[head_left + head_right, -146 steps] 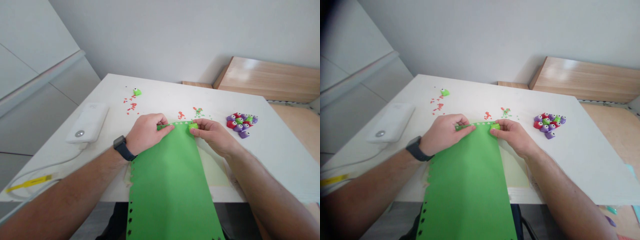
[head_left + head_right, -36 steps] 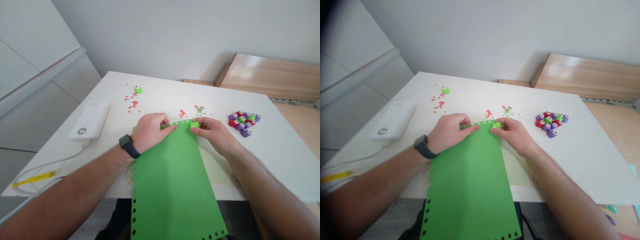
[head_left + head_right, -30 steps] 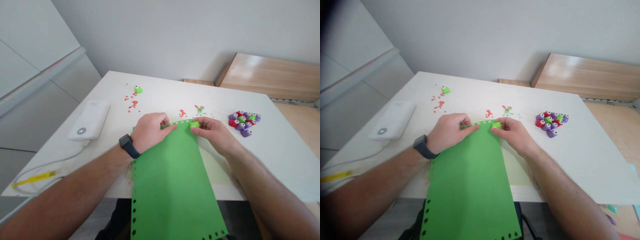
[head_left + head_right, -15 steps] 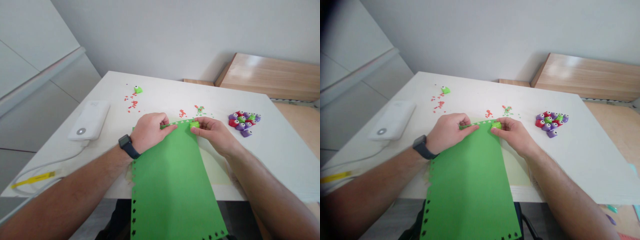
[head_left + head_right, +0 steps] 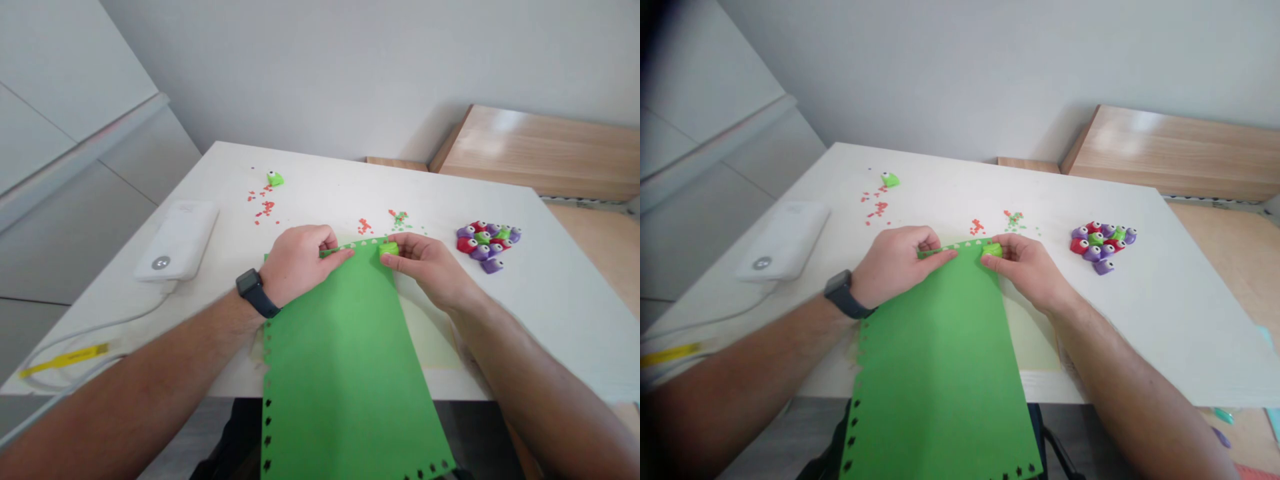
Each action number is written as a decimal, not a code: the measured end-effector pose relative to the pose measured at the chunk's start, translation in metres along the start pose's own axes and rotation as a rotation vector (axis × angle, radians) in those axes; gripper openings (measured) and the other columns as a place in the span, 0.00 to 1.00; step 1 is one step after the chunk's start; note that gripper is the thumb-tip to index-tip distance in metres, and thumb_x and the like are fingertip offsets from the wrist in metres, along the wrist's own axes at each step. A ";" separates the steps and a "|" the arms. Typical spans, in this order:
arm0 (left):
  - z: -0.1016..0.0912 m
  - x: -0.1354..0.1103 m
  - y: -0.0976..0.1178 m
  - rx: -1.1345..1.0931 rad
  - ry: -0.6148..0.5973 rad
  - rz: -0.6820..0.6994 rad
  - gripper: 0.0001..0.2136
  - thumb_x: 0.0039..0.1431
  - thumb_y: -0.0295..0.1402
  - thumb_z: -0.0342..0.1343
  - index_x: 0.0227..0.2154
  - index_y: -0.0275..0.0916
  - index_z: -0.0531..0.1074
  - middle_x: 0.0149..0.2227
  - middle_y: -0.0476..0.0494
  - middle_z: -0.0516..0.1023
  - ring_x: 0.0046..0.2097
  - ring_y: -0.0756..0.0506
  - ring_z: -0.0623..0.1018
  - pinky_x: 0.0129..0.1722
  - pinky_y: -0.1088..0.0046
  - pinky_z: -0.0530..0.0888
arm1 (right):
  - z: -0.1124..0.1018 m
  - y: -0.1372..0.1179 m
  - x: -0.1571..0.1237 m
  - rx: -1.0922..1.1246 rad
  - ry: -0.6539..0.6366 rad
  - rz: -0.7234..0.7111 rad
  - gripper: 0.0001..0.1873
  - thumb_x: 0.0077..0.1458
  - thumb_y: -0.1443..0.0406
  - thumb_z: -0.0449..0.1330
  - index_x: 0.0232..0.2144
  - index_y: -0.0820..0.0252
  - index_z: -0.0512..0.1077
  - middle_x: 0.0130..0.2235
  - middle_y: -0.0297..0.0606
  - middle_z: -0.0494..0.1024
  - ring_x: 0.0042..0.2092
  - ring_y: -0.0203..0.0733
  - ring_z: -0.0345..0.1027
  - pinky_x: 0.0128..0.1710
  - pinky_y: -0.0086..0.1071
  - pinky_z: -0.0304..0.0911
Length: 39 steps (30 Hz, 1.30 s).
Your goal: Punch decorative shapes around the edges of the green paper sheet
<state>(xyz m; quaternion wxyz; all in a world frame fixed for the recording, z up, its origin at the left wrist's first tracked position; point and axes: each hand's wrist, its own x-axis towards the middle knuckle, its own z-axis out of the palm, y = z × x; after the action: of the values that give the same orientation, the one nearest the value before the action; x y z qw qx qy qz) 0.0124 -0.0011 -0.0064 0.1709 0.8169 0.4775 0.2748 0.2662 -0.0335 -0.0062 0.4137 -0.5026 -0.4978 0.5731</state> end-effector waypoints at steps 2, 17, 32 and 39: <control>0.000 0.000 0.000 -0.003 0.001 -0.001 0.15 0.63 0.45 0.65 0.28 0.39 0.74 0.28 0.49 0.79 0.30 0.47 0.74 0.32 0.68 0.65 | 0.000 0.001 0.001 -0.010 0.007 -0.010 0.18 0.50 0.60 0.76 0.42 0.57 0.80 0.39 0.35 0.85 0.39 0.39 0.75 0.45 0.36 0.69; 0.000 0.000 0.001 -0.002 -0.001 0.016 0.15 0.63 0.45 0.64 0.28 0.40 0.75 0.28 0.48 0.80 0.30 0.47 0.75 0.32 0.69 0.66 | 0.001 0.003 0.003 -0.171 0.017 -0.053 0.16 0.52 0.59 0.72 0.42 0.56 0.76 0.38 0.34 0.80 0.39 0.42 0.72 0.43 0.37 0.66; 0.001 0.000 0.000 0.000 -0.016 0.019 0.14 0.63 0.45 0.65 0.29 0.39 0.75 0.30 0.49 0.81 0.31 0.47 0.77 0.33 0.69 0.67 | 0.003 0.007 0.010 -0.264 0.052 -0.070 0.16 0.52 0.59 0.69 0.42 0.57 0.75 0.36 0.34 0.78 0.37 0.41 0.70 0.42 0.36 0.65; 0.002 -0.001 0.000 0.006 -0.012 0.030 0.14 0.63 0.45 0.64 0.30 0.40 0.76 0.31 0.48 0.82 0.33 0.46 0.78 0.34 0.69 0.68 | -0.002 0.014 0.017 -0.332 0.069 -0.093 0.16 0.53 0.58 0.69 0.43 0.56 0.75 0.36 0.33 0.79 0.37 0.41 0.70 0.41 0.36 0.65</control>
<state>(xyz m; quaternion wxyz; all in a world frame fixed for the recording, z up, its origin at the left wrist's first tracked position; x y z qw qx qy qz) 0.0129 -0.0014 -0.0081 0.1670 0.8262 0.4648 0.2710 0.2656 -0.0195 -0.0230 0.3676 -0.5599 -0.5938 0.4458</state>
